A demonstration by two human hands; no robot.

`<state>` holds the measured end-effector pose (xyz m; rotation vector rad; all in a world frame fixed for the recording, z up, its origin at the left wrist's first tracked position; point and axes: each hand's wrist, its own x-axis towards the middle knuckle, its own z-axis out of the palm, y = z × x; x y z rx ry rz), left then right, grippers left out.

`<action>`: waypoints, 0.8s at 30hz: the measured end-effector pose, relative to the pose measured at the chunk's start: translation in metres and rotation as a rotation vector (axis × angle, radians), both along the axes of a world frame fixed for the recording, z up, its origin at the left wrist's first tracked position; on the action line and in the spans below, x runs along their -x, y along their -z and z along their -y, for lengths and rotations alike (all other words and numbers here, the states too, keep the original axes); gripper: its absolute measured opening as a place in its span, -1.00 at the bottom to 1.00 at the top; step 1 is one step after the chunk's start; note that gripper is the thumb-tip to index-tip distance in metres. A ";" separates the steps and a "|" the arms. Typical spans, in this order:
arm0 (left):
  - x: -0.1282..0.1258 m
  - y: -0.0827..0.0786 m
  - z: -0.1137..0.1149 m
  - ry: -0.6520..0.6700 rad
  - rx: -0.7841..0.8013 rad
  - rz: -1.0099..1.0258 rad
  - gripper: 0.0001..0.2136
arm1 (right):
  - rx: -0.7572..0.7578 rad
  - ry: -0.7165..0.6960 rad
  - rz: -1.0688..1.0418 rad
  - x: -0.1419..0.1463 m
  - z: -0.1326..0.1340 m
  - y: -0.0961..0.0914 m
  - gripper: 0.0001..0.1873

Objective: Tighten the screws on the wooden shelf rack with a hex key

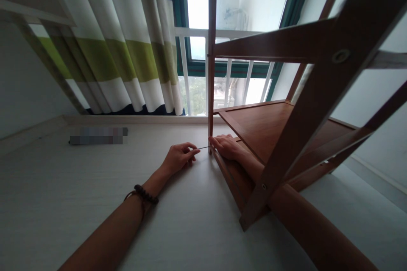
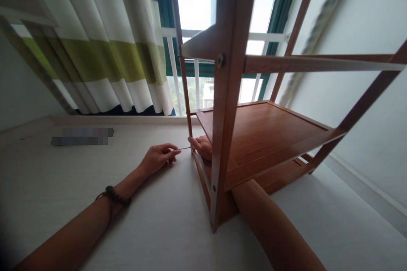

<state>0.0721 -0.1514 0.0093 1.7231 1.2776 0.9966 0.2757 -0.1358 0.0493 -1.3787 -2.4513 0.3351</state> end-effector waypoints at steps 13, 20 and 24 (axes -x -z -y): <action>-0.001 0.000 -0.002 0.042 0.160 0.235 -0.53 | 0.017 -0.005 -0.012 0.000 -0.001 0.001 -0.42; -0.005 -0.002 -0.001 -0.027 0.175 0.259 -0.63 | 0.003 0.015 -0.005 0.001 0.000 0.000 -0.44; -0.001 -0.003 -0.001 0.015 0.221 0.289 -0.62 | 0.007 0.030 -0.002 0.002 0.004 -0.003 -0.45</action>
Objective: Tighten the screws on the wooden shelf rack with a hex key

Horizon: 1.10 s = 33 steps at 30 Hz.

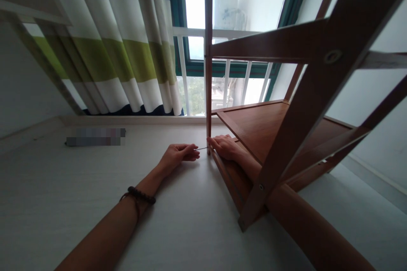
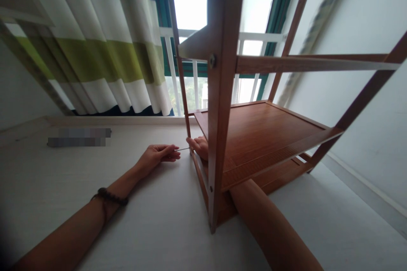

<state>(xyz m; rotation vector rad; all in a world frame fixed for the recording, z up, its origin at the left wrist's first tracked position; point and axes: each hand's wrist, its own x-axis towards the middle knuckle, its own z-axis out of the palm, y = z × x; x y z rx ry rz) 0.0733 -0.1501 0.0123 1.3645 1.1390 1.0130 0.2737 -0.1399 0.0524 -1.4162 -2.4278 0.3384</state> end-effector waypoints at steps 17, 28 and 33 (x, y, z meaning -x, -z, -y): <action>-0.005 0.003 0.002 0.014 -0.019 -0.160 -0.64 | -0.057 -0.027 0.020 -0.003 -0.009 0.008 -0.38; -0.008 0.003 -0.001 0.042 -0.028 -0.071 -0.60 | -0.013 -0.020 0.018 -0.002 -0.001 0.001 -0.43; -0.009 0.006 -0.001 -0.017 -0.066 -0.078 -0.61 | -0.002 -0.027 0.008 -0.002 -0.002 0.001 -0.42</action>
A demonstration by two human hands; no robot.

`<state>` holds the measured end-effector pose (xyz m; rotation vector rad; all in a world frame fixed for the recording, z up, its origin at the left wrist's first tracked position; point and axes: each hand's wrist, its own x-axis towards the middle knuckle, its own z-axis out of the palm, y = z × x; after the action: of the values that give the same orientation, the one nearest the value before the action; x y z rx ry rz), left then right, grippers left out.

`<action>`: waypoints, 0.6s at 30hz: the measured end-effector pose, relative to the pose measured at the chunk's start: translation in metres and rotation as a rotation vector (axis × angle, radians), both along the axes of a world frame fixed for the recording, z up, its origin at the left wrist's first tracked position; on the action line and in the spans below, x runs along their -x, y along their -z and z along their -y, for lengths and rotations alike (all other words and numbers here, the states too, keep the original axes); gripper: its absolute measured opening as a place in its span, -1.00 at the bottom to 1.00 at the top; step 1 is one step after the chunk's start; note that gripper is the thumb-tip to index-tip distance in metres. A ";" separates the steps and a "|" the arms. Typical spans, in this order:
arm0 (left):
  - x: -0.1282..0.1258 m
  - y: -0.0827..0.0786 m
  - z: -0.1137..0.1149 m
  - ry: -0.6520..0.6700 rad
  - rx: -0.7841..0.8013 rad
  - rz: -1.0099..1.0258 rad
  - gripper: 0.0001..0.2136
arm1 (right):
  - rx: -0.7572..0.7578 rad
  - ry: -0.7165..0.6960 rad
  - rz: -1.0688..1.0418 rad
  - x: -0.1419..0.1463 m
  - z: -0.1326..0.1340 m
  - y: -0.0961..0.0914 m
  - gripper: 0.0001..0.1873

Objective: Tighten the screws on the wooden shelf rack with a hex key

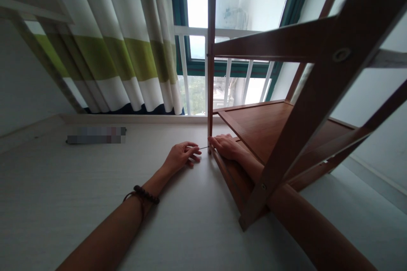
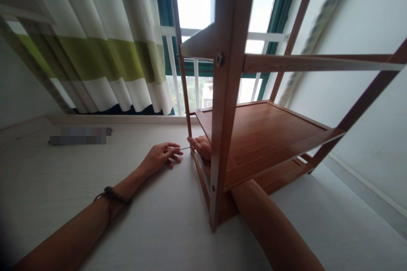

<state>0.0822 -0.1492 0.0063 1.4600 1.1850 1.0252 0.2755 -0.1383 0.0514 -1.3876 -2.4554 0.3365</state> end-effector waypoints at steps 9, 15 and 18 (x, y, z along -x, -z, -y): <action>-0.001 -0.007 0.005 0.002 0.046 0.078 -0.58 | 0.004 0.010 0.005 -0.001 -0.001 0.001 -0.41; 0.006 -0.008 0.003 0.079 0.118 0.117 -0.58 | 0.002 0.019 0.032 -0.001 0.000 0.001 -0.38; 0.007 -0.008 0.003 0.096 0.132 0.113 -0.55 | 0.006 0.012 0.053 -0.001 0.000 0.000 -0.42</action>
<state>0.0750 -0.1524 0.0142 1.3255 1.0713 0.9336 0.2767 -0.1388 0.0515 -1.4312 -2.4896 0.3084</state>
